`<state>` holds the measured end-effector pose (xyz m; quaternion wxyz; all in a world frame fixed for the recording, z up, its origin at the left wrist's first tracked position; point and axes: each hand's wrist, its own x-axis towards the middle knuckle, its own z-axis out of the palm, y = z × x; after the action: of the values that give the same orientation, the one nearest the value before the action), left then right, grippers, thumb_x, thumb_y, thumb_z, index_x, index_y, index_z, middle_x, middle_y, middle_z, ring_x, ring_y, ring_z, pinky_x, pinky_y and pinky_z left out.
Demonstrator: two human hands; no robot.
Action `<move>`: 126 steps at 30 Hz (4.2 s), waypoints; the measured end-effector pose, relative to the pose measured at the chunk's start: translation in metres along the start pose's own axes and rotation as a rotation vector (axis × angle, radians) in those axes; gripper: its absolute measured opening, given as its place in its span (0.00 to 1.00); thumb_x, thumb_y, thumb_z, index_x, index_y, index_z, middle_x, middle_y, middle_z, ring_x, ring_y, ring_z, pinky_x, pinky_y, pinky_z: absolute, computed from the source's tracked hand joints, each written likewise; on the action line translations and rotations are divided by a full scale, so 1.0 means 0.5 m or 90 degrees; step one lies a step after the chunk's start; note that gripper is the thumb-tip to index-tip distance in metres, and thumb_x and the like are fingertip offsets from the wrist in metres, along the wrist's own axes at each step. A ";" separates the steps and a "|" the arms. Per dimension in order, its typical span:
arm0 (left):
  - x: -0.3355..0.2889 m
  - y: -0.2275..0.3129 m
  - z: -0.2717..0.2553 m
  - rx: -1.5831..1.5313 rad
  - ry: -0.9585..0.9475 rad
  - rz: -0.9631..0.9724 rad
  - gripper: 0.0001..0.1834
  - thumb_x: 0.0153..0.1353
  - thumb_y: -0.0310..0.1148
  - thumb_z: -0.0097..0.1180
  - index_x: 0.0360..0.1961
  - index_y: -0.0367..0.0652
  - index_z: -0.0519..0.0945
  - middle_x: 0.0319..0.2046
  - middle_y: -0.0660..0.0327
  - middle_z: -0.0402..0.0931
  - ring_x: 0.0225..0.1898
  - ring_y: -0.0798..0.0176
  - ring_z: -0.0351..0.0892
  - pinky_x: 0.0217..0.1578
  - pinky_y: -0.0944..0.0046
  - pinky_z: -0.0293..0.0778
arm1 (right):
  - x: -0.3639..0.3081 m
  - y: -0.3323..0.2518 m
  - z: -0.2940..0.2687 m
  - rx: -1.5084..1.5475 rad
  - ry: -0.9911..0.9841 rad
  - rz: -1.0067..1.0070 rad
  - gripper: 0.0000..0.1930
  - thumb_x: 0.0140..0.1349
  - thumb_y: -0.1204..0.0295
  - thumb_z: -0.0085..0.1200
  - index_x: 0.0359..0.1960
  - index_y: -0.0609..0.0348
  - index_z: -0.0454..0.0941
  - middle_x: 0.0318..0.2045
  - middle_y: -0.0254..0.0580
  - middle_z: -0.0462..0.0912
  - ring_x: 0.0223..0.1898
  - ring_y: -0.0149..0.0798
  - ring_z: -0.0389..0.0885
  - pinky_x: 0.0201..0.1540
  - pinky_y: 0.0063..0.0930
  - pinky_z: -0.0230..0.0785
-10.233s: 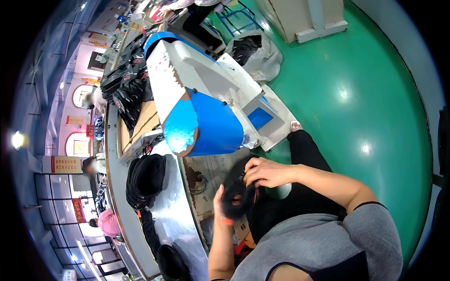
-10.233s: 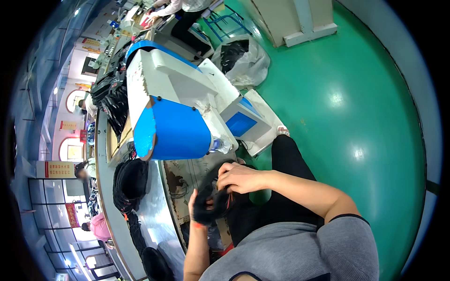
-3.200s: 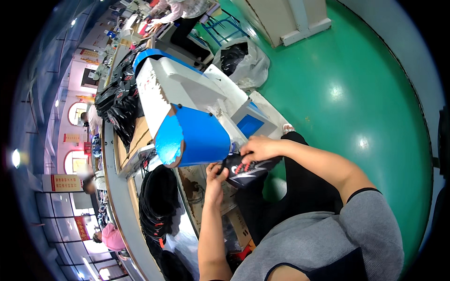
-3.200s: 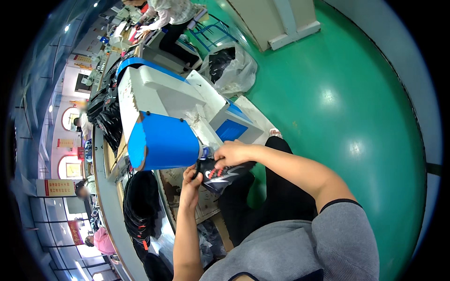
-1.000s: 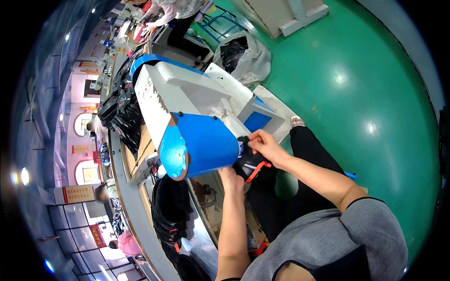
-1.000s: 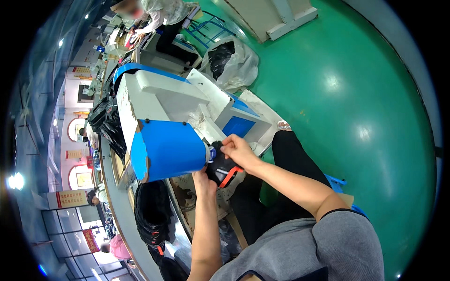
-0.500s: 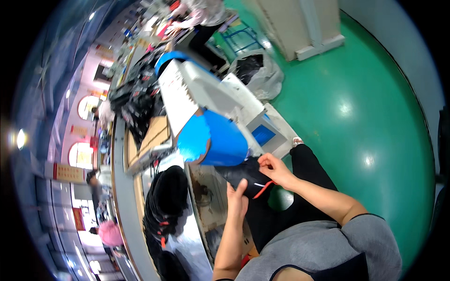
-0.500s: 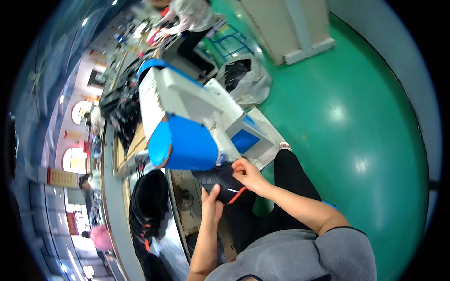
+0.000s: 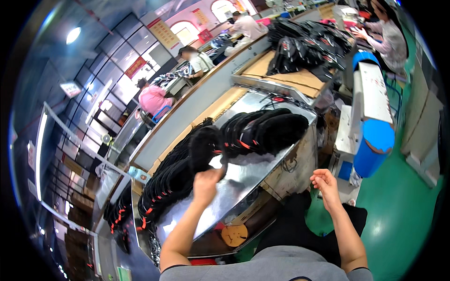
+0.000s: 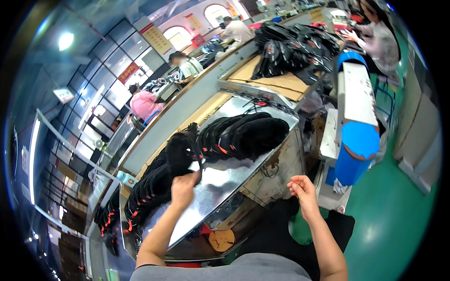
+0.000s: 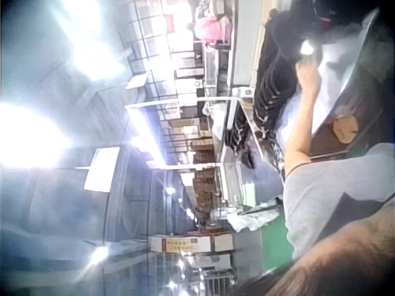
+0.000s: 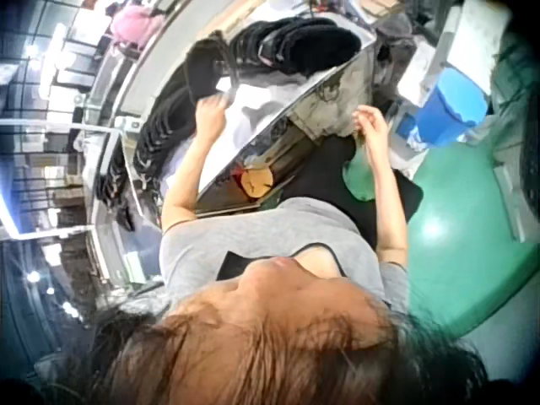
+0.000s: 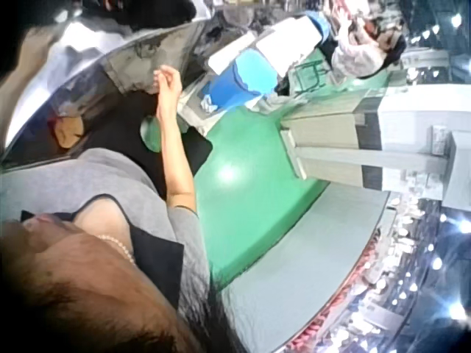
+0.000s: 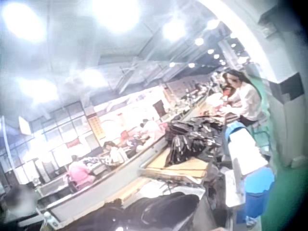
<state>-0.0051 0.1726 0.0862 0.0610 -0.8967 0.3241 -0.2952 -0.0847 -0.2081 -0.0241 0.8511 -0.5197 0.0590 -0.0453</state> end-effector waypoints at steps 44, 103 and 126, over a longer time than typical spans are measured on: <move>0.193 0.493 0.237 -1.449 -0.539 -0.525 0.32 0.61 0.55 0.51 0.57 0.41 0.71 0.52 0.58 0.75 0.52 0.58 0.76 0.54 0.57 0.71 | -0.194 -0.042 -0.142 -0.079 -0.217 0.058 0.19 0.62 0.69 0.53 0.54 0.61 0.71 0.43 0.34 0.78 0.45 0.27 0.74 0.48 0.26 0.67; 0.149 0.718 0.025 -0.777 -0.286 0.244 0.25 0.50 0.41 0.67 0.45 0.37 0.76 0.39 0.54 0.78 0.42 0.52 0.76 0.44 0.58 0.70 | -0.371 0.037 -0.364 0.607 0.521 -0.199 0.11 0.70 0.67 0.43 0.47 0.60 0.69 0.40 0.41 0.78 0.42 0.40 0.79 0.48 0.45 0.75; 0.256 0.625 0.206 -1.007 -0.609 -0.245 0.05 0.57 0.29 0.59 0.34 0.42 0.77 0.59 0.66 0.53 0.54 0.67 0.62 0.50 0.65 0.63 | -0.152 -0.023 -0.356 -0.634 -0.045 -0.086 0.19 0.53 0.56 0.59 0.42 0.53 0.79 0.37 0.44 0.82 0.45 0.49 0.75 0.45 0.42 0.67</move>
<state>-0.0382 -0.1593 -0.0294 -0.4883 -0.7421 0.2173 0.4046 -0.1861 -0.3594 -0.0907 0.4966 -0.8666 0.0106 -0.0487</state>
